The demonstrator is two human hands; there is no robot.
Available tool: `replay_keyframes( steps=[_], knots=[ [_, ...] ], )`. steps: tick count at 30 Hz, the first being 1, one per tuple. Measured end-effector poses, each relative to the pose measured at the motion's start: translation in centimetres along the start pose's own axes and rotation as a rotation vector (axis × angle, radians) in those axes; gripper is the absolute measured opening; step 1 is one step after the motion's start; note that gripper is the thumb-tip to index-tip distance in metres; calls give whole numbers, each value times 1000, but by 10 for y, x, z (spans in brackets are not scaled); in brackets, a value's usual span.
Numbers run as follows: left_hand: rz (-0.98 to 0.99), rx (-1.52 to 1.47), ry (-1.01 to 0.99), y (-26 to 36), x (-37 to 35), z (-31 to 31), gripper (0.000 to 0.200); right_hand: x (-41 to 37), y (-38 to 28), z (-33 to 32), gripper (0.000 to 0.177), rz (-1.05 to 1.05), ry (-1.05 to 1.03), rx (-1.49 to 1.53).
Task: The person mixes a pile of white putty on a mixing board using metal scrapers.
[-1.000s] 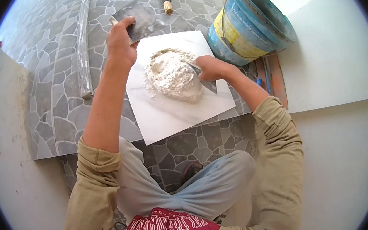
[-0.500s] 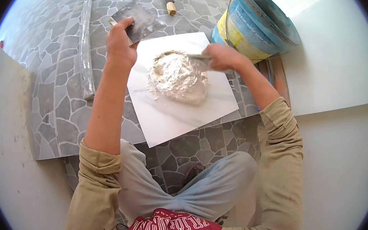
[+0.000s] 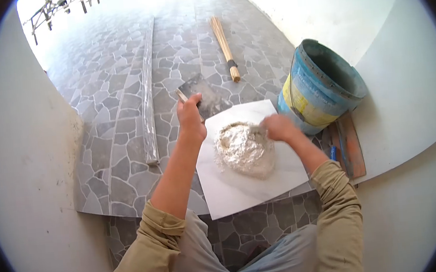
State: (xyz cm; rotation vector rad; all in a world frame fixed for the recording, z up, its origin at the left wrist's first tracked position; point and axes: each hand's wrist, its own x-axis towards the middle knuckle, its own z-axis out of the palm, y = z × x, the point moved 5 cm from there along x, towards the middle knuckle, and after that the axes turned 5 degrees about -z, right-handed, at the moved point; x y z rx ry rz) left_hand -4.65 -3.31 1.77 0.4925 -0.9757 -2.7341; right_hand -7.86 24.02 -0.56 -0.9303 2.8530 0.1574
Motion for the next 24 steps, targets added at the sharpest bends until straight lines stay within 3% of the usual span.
replay_keyframes(
  steps=[1, 2, 5, 7, 10, 12, 17, 19, 21, 24],
  knots=[
    [-4, -14, 21, 3, -1, 1, 38, -10, -16, -4, 40, 25, -29, 9],
    [2, -17, 18, 5, -2, 1, 38, -10, -23, -1, 42, 51, -184, -83],
    [68, -25, -35, 8, 0, 2, 40, -16, -13, -16, 41, -33, -160, -27],
    [36, -64, -27, 4, 3, 0, 40, -11, -5, -35, 30, -11, -60, 31],
    [29, -53, -56, -1, 3, 1, 39, -2, -13, -29, 27, -35, 77, -23],
    [27, -48, -18, 0, -2, 4, 38, 1, -22, 5, 39, 10, -189, -155],
    [150, 74, 49, 7, 18, -12, 35, 4, -9, -29, 34, -33, -236, -96],
    [81, 45, 62, 6, 20, -19, 34, 8, -10, -43, 26, -12, -280, -74],
    [-3, -4, 50, 5, 10, -7, 33, 5, -8, -48, 30, -8, 45, 7],
    [-12, -29, 62, 15, -4, 1, 33, 10, -18, -16, 33, 38, -74, -58]
  ],
)
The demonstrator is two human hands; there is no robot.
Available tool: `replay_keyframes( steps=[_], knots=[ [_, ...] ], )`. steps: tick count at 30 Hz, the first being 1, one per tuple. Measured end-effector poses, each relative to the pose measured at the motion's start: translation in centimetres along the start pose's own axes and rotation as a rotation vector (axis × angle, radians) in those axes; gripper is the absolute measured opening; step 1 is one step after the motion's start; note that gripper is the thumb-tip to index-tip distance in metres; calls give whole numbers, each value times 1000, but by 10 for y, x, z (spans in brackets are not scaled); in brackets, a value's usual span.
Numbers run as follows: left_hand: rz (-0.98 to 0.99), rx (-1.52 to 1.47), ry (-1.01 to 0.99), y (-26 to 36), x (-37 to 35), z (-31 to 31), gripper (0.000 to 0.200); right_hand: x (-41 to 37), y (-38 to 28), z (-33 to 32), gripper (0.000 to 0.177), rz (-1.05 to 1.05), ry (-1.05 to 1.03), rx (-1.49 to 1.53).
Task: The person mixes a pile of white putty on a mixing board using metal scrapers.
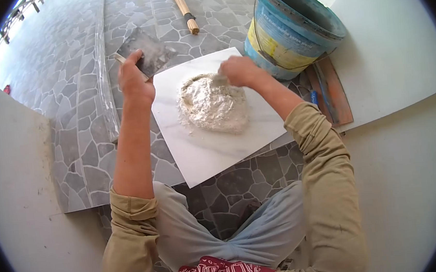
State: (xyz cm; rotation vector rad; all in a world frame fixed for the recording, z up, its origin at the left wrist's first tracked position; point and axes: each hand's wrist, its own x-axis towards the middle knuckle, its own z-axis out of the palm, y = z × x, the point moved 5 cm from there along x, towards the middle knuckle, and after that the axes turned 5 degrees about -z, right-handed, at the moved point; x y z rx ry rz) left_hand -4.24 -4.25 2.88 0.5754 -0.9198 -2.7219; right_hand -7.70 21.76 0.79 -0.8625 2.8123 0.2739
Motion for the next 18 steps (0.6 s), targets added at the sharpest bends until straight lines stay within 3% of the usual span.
replay_keyframes(
  steps=[4, 6, 8, 10, 12, 15, 18],
  knots=[
    [51, -11, 10, 5, 1, -3, 33, -15, -1, 0, 42, -34, -148, -55],
    [70, -12, 22, 8, 4, -3, 33, -21, 3, -34, 42, -16, -68, 44],
    [70, -1, 33, 8, 3, -3, 34, -5, 13, -26, 44, -12, -20, 90],
    [87, -3, 18, 6, 4, -3, 34, 11, 4, -22, 44, -82, 156, 34],
    [112, -13, 13, 3, 8, -5, 35, 17, -5, -3, 43, -36, 141, 34],
    [178, -9, -15, 6, 14, -9, 29, 14, -9, 17, 32, -83, -63, -57],
    [200, -7, -30, 9, 18, -8, 30, 11, 4, -15, 32, -40, -139, -45]
  ],
)
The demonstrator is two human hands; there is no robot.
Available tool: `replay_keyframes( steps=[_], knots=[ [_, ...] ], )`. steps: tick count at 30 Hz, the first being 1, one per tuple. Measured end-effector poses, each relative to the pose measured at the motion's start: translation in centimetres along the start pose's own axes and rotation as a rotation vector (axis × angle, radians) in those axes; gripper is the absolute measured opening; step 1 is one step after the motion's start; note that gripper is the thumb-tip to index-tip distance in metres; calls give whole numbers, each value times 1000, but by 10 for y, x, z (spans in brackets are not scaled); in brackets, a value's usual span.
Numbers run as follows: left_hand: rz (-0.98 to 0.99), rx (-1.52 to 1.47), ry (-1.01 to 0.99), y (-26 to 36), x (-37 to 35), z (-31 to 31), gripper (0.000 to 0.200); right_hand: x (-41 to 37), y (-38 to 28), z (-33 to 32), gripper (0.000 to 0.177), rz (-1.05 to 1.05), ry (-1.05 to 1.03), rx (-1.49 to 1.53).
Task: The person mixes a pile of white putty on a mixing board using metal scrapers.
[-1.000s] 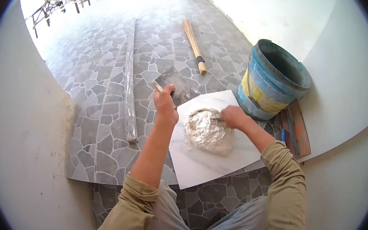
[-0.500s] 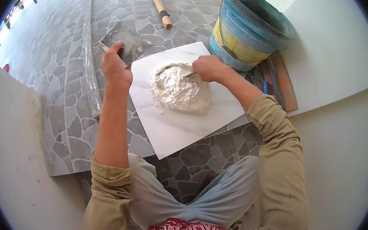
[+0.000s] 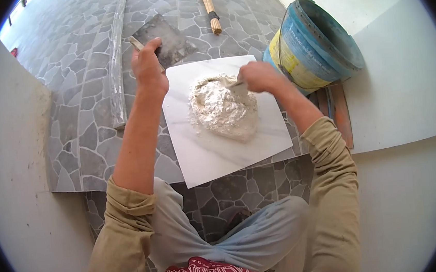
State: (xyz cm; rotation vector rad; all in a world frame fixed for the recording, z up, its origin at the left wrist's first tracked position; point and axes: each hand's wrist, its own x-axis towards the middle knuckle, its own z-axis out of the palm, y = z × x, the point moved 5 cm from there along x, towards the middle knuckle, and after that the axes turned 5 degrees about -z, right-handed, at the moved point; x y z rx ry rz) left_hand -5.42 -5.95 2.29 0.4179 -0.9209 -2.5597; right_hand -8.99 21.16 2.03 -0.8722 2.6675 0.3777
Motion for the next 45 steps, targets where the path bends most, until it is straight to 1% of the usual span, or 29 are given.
replay_keyframes(
  steps=[1, 2, 4, 5, 6, 9, 10, 12, 13, 14, 16, 17, 18, 21, 22, 24, 25, 26, 28, 30, 32, 34, 36, 37, 40, 41, 42, 44, 45],
  knots=[
    [-7, 1, 2, -2, -1, 1, 30, -4, 2, -13, 33, -15, 66, 44],
    [-10, -3, -3, -3, -3, 2, 30, -2, -2, -17, 33, -17, 59, 45],
    [-7, -6, -4, -1, -7, 3, 30, 8, -10, -29, 40, 30, 190, 117],
    [-12, 20, 0, 0, -9, 4, 30, 22, -6, -12, 39, -41, 304, 139],
    [-16, 45, 4, 1, -11, 4, 31, 24, -11, -4, 39, -44, 305, 140],
    [-7, 32, 11, 5, -12, 4, 32, 25, -23, 19, 43, -88, 123, 105],
    [-7, 34, 17, 5, -9, 2, 32, 21, -23, 8, 43, -92, 119, 107],
    [11, 17, -23, 5, -4, 3, 35, 12, -18, -12, 36, -85, 17, 16],
    [8, 16, -23, 4, -6, 5, 35, 11, -14, -21, 44, -49, 23, 20],
    [-9, 33, -13, 3, -8, 7, 36, 12, -15, -28, 44, -49, 19, 19],
    [-23, 51, 3, 0, -11, 5, 37, 18, -22, -43, 39, -29, 88, 103],
    [-23, 54, -25, 0, -13, 7, 37, 29, -21, -30, 37, -111, 192, 84],
    [-20, 56, -54, 0, -13, 8, 37, 33, -22, -16, 37, -114, 192, 87],
    [-1, 32, 1, 3, -16, 6, 36, 35, -34, 5, 40, -168, 72, 55],
    [3, 37, 7, 5, -12, 3, 36, 34, -37, -6, 40, -176, 74, 58],
    [22, -4, -34, 3, -6, 5, 31, 25, -31, -24, 40, -100, -52, 41],
    [12, -5, -39, 2, -8, 9, 31, 19, -32, -36, 42, -95, 4, 54],
    [11, 1, -37, 3, -11, 11, 31, 18, -33, -35, 42, -90, -4, 54],
    [19, 9, -27, 3, -15, 9, 31, 25, -41, -44, 44, -138, 141, 56],
    [4, 23, -42, 0, -18, 13, 30, 34, -53, -38, 44, -154, 175, 55],
    [9, 22, -47, 2, -17, 13, 29, 37, -62, -33, 43, -219, 305, 32],
    [6, 19, -52, 2, -16, 11, 29, 38, -62, -20, 42, -198, 279, 38],
    [34, 31, -47, 4, -14, 8, 30, 32, -58, -7, 41, -276, 141, -15],
    [31, 27, -52, 5, -15, 11, 30, 25, -55, -21, 42, -214, 70, 9],
    [19, 37, -7, 6, -15, 11, 30, 19, -49, -45, 44, -150, 55, 38],
    [17, 41, -24, 6, -15, 13, 31, 21, -50, -47, 46, -169, 148, 31],
    [12, 46, -41, 4, -17, 13, 31, 27, -52, -40, 46, -166, 145, 33],
    [-1, 56, -48, 0, -19, 14, 32, 39, -60, -31, 48, -254, 285, 20],
    [-7, 63, -49, -1, -20, 13, 33, 39, -65, -26, 46, -223, 309, 9]
  ],
)
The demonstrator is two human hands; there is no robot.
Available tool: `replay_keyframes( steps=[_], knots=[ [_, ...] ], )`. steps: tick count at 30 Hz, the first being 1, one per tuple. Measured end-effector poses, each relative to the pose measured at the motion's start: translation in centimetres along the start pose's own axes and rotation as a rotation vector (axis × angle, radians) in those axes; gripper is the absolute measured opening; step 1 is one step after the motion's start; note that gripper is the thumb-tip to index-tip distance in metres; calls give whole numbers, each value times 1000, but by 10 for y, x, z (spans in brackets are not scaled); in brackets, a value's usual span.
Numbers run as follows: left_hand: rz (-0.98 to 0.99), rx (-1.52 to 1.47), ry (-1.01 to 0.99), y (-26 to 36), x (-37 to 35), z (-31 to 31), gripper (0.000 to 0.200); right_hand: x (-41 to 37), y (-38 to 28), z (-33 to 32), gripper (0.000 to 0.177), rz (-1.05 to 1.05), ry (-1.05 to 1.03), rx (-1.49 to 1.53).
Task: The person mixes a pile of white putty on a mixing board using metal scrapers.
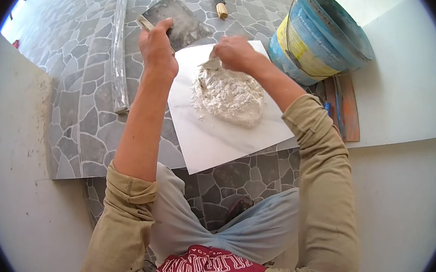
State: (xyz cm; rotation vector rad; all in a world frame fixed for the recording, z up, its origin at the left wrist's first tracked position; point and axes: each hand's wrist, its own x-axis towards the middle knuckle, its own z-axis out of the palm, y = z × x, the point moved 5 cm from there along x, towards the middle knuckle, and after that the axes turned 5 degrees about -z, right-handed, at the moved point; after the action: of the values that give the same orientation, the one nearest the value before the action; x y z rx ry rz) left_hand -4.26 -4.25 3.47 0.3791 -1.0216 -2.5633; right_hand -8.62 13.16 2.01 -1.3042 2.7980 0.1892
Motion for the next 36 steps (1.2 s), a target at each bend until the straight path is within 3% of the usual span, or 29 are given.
replay_keyframes(
  steps=[5, 9, 13, 15, 16, 19, 22, 24, 27, 32, 36],
  knots=[
    [29, -10, 16, 9, 2, -4, 35, -16, -5, -3, 40, -54, -213, 3],
    [15, -16, 12, 7, 2, -1, 36, -17, -14, -31, 43, 76, -333, 6],
    [-17, 8, 19, -1, 3, -2, 36, -17, -33, 2, 41, -116, -84, -3],
    [-9, -1, 39, 1, 1, -3, 34, -24, -28, 7, 25, -159, -296, -142],
    [-11, 2, 39, 3, 1, -4, 34, -26, -27, -3, 25, -158, -296, -139],
    [10, -34, -4, 4, 3, 0, 34, -44, -14, -28, 25, -58, -338, -165],
    [-12, -12, 18, 1, 1, 0, 34, -66, -21, -37, 28, -79, -216, -98],
    [-30, -17, -14, 1, -2, 1, 34, -82, -21, -27, 41, 15, -189, -76],
    [-29, -12, -12, 1, -1, 1, 34, -97, -19, -1, 33, -34, -237, -77],
    [-26, -9, 0, -1, 0, 1, 35, -110, 24, -27, 40, 258, -143, 138],
    [-29, 25, 5, -4, 3, 0, 34, -118, 37, 18, 35, 336, -110, 49]
  ],
)
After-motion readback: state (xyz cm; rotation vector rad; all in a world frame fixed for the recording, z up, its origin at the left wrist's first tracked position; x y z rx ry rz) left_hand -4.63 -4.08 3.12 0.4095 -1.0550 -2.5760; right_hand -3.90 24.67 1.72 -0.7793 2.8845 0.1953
